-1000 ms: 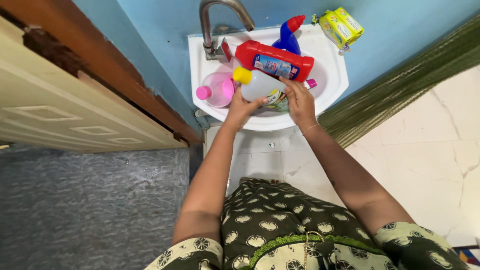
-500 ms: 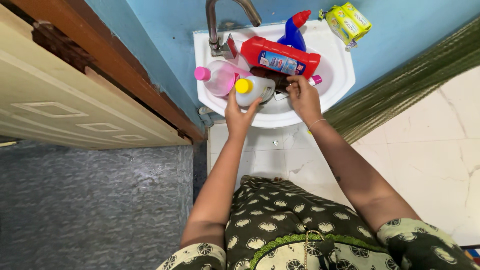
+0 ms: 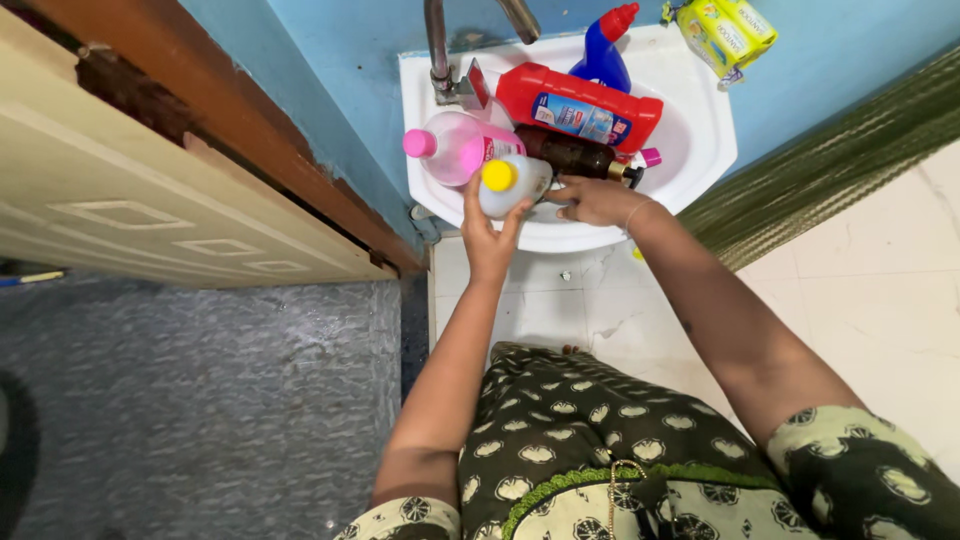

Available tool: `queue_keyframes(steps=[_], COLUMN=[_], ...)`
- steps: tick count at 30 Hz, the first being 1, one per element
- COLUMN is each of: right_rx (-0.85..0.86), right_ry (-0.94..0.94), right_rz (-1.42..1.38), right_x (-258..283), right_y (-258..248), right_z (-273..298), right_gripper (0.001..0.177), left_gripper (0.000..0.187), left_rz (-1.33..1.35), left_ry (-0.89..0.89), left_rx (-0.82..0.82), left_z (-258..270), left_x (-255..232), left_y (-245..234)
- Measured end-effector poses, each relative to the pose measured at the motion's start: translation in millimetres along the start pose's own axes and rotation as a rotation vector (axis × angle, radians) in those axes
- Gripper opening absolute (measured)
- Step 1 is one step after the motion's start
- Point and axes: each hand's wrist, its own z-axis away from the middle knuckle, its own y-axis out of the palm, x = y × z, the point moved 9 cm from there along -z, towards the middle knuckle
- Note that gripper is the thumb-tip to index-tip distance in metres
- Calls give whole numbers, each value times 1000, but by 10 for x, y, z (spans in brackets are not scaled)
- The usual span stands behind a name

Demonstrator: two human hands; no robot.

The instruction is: The person organizes various cleaning supply bottles in a small corner sink, picking them up, turning them, and rearranging them within the basin.

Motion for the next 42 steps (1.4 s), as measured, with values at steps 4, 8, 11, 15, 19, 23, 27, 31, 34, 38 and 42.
queue_keyframes(steps=[4,8,11,15,19,23,27,31,34,38,42], right_rx=[101,136,120,-12,-148,-402,-758,-1019,-1114,-981,-914], right_ry=[-208,-129,-50,126,146,-4,-148,-168,-212,-390,-274], right_rz=[-201,-195,-189,-186,-146,-543,-969,-1019,-909,-558,-529], right_x=[55,16,11,31,206,246,141,168,501,1217,891], right_y=[129,213,174,-40,-190,-314,-559,-834,-962,-749,-567], right_z=[-207,-333,-286,-70,224,556,860,1089,1056,1012,728], right_gripper=[43,36,36,33,39,46,40,32,30,40,42], left_gripper=[74,76,76,76,75,72,71,69,70,67,66], left_rz=[-19,-66,-100,-83,-52,38,103,150,112,171,118], left_ry=[-47,-62,-49,-53,-87,-121,-158,-207,-218,-239,-240], left_rx=[5,68,83,96,108,105,146,158,157,186,200], left_z=[-110,-183,-198,-209,-224,-226,-264,-267,-275,-303,-311], left_x=[49,37,14,36,89,117,135,167,233,349,324], left_y=[23,45,61,92,106,114,100,73,70,69,39])
